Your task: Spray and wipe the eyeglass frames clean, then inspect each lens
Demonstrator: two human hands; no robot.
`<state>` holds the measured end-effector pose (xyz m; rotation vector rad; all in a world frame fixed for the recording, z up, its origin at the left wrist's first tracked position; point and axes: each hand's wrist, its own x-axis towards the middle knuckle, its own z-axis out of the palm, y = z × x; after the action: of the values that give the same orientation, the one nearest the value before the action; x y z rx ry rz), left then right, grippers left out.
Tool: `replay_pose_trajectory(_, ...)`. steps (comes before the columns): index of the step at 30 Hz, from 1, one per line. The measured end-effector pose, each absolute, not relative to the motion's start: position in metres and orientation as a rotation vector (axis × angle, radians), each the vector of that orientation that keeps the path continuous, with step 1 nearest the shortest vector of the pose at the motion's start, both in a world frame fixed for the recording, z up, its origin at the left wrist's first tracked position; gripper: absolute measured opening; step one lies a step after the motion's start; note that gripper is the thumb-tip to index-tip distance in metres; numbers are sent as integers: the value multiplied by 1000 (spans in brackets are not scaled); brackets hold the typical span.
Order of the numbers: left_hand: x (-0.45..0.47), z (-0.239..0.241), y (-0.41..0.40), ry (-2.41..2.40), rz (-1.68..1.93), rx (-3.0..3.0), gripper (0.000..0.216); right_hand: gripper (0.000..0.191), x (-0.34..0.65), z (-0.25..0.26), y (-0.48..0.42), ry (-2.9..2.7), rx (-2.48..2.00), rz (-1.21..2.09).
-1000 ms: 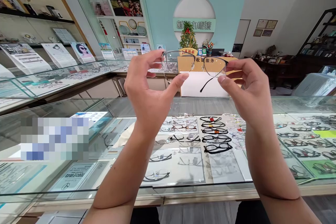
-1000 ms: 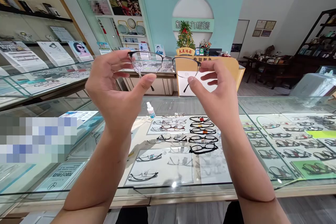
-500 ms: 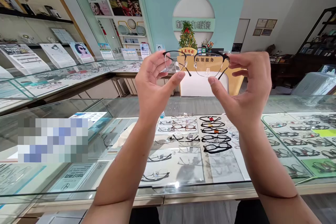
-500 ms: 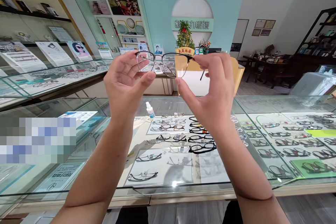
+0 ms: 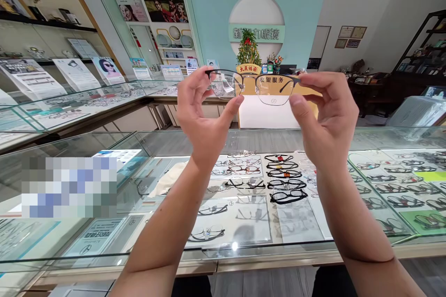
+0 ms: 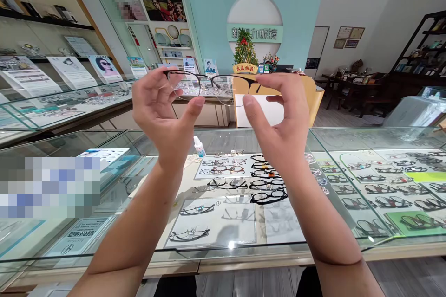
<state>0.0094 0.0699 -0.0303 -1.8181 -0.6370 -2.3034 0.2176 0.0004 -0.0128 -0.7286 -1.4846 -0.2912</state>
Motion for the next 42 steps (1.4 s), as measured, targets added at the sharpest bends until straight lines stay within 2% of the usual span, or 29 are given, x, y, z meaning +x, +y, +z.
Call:
replay_pose_trajectory(7, 9, -32, 60, -634, -2199, -1689, 66, 21, 225, -13, 15, -1384, -626, -43)
replay_pose_trajectory(17, 8, -35, 62, -685, -2191, -1746, 78, 27, 235, -17, 29, -1428, -625, 21)
replay_pose_trajectory(25, 12, -33, 61, -509, -2247, -1762, 65, 35, 237, -17, 28, -1488, -654, 1)
replay_pose_trajectory(30, 14, -36, 60, -698, -2230, -1791, 68, 39, 237, -15, 28, -1531, -637, 33)
replay_pose_trajectory(37, 13, -39, 60, -711, -2246, -1834, 72, 26, 233, -13, 25, -1449, -515, 252)
replay_pose_trajectory(42, 12, -40, 65, -664, -2191, -1795, 68, 24, 229, -10, 17, -1371, -454, 389)
